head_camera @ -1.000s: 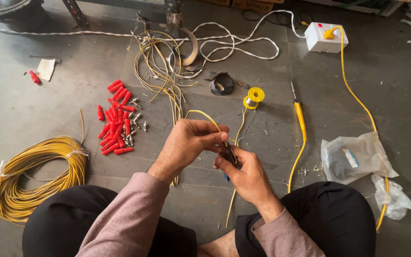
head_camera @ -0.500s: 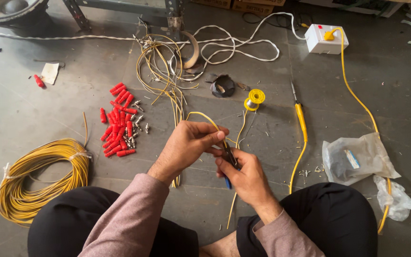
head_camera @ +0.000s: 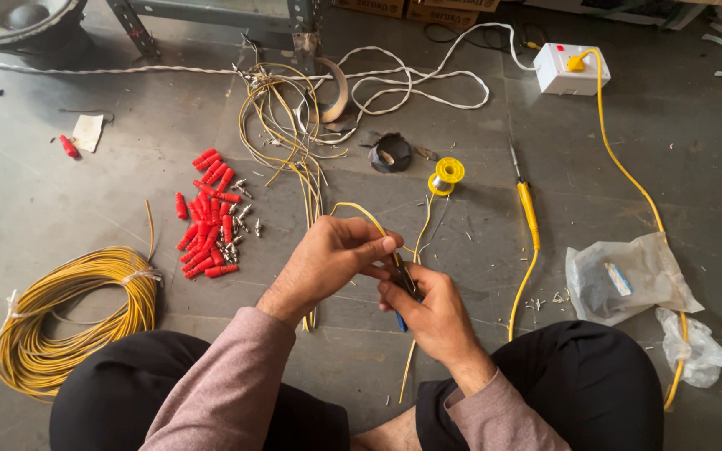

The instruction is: The person sits on the floor and uses wire strippers to remove the yellow insulation from multiple wires. They repeatedly strip the ends of the wires and place the stripped pieces on the floor.

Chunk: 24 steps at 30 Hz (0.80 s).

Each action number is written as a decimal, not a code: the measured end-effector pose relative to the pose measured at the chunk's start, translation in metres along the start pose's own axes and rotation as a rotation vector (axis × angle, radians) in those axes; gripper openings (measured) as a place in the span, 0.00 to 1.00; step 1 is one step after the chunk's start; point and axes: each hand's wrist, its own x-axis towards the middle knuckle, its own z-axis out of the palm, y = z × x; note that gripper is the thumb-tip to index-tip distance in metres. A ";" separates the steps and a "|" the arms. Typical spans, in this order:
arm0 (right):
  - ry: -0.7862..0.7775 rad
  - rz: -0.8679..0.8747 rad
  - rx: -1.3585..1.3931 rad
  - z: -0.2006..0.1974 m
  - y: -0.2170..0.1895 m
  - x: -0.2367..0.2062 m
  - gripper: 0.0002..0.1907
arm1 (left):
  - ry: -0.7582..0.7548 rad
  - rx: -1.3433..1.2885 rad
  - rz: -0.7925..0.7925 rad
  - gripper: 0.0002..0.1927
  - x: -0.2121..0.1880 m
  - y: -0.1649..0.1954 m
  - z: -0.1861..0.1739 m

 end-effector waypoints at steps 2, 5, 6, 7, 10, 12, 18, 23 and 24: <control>0.017 0.038 -0.027 0.000 0.000 -0.001 0.09 | 0.003 -0.012 -0.005 0.15 0.000 -0.001 0.000; 0.015 0.020 -0.012 0.001 -0.002 -0.001 0.09 | 0.000 -0.005 -0.024 0.14 0.000 -0.001 0.000; 0.011 -0.007 -0.013 0.001 -0.002 -0.002 0.10 | -0.003 0.002 -0.033 0.14 0.000 -0.001 -0.001; 0.006 -0.037 -0.012 0.002 -0.003 -0.001 0.10 | -0.003 0.001 -0.039 0.14 0.001 0.000 -0.001; 0.003 -0.032 -0.008 0.002 -0.005 -0.001 0.11 | -0.009 -0.009 -0.059 0.14 0.001 0.002 -0.001; 0.031 0.046 -0.052 0.002 -0.005 -0.002 0.11 | -0.017 -0.020 -0.073 0.14 0.001 0.002 -0.001; 0.017 0.017 -0.039 0.000 -0.003 -0.002 0.10 | -0.016 -0.007 -0.086 0.14 0.000 0.003 0.000; 0.047 0.028 -0.150 -0.001 -0.004 -0.002 0.09 | -0.021 -0.015 -0.088 0.14 0.003 -0.002 -0.002; 0.051 -0.036 -0.172 -0.001 -0.006 -0.001 0.10 | -0.012 -0.010 -0.081 0.14 0.003 -0.003 -0.003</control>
